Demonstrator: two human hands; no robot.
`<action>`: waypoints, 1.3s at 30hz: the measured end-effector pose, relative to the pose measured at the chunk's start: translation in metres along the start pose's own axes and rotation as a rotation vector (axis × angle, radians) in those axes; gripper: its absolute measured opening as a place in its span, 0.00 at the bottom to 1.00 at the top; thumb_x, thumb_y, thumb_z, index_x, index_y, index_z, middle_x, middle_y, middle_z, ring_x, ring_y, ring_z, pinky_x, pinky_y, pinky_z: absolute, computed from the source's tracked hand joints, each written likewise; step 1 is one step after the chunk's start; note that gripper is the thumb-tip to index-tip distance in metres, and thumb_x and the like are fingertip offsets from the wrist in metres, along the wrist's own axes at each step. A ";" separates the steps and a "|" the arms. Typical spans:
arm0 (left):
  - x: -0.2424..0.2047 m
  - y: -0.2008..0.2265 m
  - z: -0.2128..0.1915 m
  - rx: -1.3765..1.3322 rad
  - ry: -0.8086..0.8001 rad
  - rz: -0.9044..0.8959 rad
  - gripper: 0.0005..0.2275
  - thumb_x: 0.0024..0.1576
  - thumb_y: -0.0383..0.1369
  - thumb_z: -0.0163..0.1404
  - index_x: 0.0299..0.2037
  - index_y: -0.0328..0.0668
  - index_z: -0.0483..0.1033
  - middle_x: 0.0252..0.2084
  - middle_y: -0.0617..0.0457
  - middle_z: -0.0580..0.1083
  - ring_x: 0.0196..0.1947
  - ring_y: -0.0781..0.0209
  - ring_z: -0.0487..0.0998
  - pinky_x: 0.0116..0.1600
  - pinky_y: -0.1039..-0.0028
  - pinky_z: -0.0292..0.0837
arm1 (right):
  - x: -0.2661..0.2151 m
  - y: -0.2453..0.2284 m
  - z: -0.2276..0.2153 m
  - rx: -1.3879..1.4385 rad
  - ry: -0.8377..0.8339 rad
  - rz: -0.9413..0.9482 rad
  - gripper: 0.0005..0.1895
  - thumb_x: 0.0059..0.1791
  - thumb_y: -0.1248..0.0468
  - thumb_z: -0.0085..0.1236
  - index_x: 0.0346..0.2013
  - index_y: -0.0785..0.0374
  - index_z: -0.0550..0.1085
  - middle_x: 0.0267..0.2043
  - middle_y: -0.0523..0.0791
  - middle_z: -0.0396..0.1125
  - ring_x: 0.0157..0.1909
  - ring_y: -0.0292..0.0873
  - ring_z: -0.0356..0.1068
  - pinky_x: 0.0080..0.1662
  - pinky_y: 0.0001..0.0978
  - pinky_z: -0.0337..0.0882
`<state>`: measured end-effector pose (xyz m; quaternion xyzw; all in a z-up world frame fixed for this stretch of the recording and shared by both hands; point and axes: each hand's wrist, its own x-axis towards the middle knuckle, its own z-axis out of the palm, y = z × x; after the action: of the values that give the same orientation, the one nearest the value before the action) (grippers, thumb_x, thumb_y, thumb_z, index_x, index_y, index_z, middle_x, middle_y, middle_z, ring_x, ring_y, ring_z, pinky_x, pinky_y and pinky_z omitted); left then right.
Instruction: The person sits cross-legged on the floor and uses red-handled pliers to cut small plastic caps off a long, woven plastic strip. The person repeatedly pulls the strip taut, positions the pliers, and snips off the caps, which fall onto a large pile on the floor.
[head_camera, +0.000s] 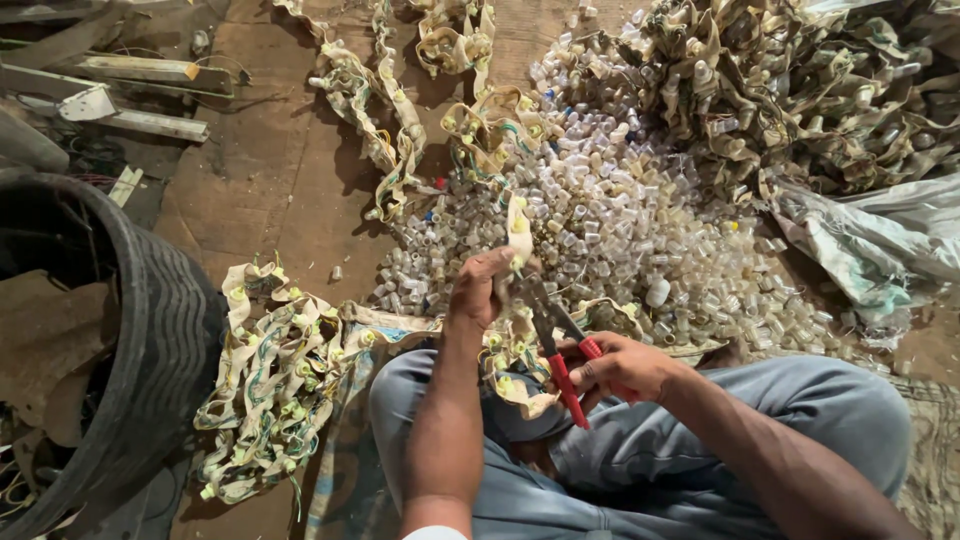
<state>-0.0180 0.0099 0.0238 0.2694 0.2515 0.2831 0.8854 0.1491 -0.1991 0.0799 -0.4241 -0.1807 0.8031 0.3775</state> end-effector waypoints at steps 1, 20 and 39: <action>0.001 -0.004 0.002 -0.048 0.016 0.014 0.14 0.56 0.32 0.57 0.48 0.31 0.80 0.39 0.44 0.82 0.32 0.58 0.81 0.34 0.70 0.80 | 0.001 -0.001 -0.001 0.013 0.010 -0.012 0.32 0.45 0.72 0.56 0.64 0.74 0.63 0.49 0.58 0.73 0.47 0.56 0.78 0.44 0.55 0.81; 0.016 -0.057 0.019 -0.473 0.010 0.162 0.18 0.67 0.33 0.47 0.65 0.34 0.69 0.60 0.44 0.74 0.57 0.49 0.76 0.60 0.57 0.73 | 0.023 0.012 0.005 0.249 -0.066 -0.071 0.25 0.47 0.70 0.60 0.57 0.75 0.67 0.52 0.59 0.72 0.52 0.61 0.76 0.55 0.59 0.76; 0.017 -0.061 0.021 -0.432 0.000 0.212 0.14 0.66 0.27 0.46 0.61 0.30 0.71 0.57 0.42 0.75 0.58 0.50 0.78 0.64 0.59 0.76 | 0.034 0.035 -0.005 0.258 -0.128 -0.209 0.21 0.49 0.67 0.60 0.54 0.75 0.69 0.45 0.58 0.73 0.48 0.56 0.76 0.49 0.58 0.78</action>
<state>0.0284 -0.0286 -0.0036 0.0986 0.1555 0.4216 0.8879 0.1258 -0.1966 0.0372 -0.2991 -0.1428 0.8015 0.4977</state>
